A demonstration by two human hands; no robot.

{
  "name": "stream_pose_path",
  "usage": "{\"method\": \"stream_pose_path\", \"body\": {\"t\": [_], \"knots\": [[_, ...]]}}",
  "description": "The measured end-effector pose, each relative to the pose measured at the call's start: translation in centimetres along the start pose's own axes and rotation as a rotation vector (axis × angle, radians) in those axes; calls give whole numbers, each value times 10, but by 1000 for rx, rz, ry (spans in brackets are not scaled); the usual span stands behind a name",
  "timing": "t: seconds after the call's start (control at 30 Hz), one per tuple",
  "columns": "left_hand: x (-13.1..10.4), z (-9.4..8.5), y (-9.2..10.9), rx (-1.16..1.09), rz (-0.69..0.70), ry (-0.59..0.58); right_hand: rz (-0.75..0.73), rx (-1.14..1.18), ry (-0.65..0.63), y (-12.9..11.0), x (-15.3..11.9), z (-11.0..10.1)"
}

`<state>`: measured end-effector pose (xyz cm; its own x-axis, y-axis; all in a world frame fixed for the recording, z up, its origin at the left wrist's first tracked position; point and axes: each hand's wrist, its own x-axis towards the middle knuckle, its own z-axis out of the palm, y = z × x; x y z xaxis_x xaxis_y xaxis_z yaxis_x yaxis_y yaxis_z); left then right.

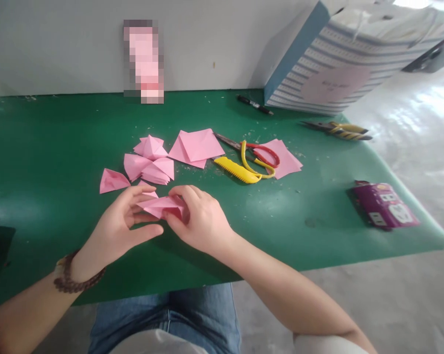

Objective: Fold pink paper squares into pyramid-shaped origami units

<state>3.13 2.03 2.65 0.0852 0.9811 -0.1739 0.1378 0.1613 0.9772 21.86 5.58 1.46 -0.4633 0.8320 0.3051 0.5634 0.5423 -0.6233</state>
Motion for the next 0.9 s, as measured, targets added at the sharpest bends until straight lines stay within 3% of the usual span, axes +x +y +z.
{"method": "stream_pose_path", "body": {"t": [0.13, 0.23, 0.4, 0.53, 0.63, 0.73, 0.83, 0.9], "knots": [[1, 3, -3, 200, 142, 169, 84, 113, -91, -8, 2, -2], [3, 1, -2, 311, 190, 224, 117, 207, -160, -10, 4, -5], [3, -3, -3, 486, 213, 199, 241, 369, -269, -5, 17, -10], [3, -6, -5, 584, 221, 154, 291, 323, -413, 0, 28, -14], [6, -8, -6, 565, 198, 102, 314, 349, -429, 5, 30, -14], [8, -10, -6, 504, 132, 86, 321, 532, -430, 8, 29, -14], [10, -10, -6, 436, 108, 108, 354, 715, -486, 10, 26, -15], [10, -9, -5, 400, 122, 153, 379, 716, -482, 10, 24, -16]]}}
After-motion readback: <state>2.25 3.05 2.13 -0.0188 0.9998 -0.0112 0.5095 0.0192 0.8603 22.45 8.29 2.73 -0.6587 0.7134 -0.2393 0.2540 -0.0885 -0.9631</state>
